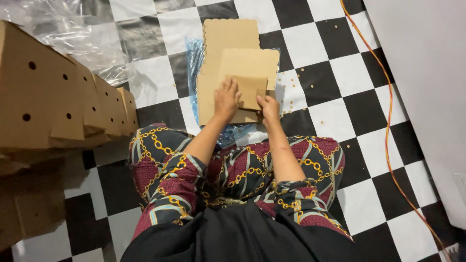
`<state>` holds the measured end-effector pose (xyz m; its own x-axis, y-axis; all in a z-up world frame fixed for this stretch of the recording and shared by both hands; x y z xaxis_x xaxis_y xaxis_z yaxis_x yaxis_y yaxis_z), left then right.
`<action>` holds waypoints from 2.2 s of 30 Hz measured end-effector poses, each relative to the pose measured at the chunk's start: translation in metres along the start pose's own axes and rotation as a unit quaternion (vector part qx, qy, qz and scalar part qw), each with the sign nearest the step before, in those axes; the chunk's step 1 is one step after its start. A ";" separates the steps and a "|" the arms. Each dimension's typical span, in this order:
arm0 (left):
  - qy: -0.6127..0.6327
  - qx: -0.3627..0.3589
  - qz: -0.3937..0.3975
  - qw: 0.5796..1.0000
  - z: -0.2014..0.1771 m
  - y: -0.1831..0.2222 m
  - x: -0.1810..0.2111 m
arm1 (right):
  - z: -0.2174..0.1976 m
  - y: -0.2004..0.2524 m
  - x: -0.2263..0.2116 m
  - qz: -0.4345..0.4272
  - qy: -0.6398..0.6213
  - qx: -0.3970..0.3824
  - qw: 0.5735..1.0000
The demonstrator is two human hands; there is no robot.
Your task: A person is sitting on the floor and assembling a small cardboard box by folding it along pre-scored lines.
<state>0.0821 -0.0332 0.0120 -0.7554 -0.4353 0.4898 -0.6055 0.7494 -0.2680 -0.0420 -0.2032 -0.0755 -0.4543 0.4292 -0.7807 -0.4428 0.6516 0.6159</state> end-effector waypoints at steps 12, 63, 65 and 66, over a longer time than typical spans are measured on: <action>0.222 0.191 -0.241 0.925 -0.045 0.018 -0.046 | -0.007 -0.008 0.032 0.021 -0.069 -0.062 0.995; -0.073 -0.115 0.129 0.982 -0.006 -0.019 0.018 | -0.046 0.007 -0.057 -0.028 0.366 0.252 0.895; -0.075 -0.107 0.137 0.982 -0.022 -0.015 0.029 | -0.046 0.004 -0.057 -0.020 0.351 0.242 0.904; -0.077 -0.097 0.146 0.981 -0.031 -0.015 0.036 | -0.047 0.001 -0.058 -0.014 0.335 0.234 0.913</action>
<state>0.0711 -0.0446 0.0593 -0.9275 -0.2469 0.2807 -0.3097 0.9280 -0.2071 -0.0524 -0.2565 -0.0243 -0.8878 0.0324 -0.4590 -0.1540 0.9191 0.3628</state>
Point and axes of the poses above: each hand's wrist, its own y-axis away from the middle knuckle, its own z-axis out of the palm, x = y × z, the point moved 5 cm from there along -y, towards the middle knuckle, and after that the axes turned 15 degrees about z, right-handed, at the moved point
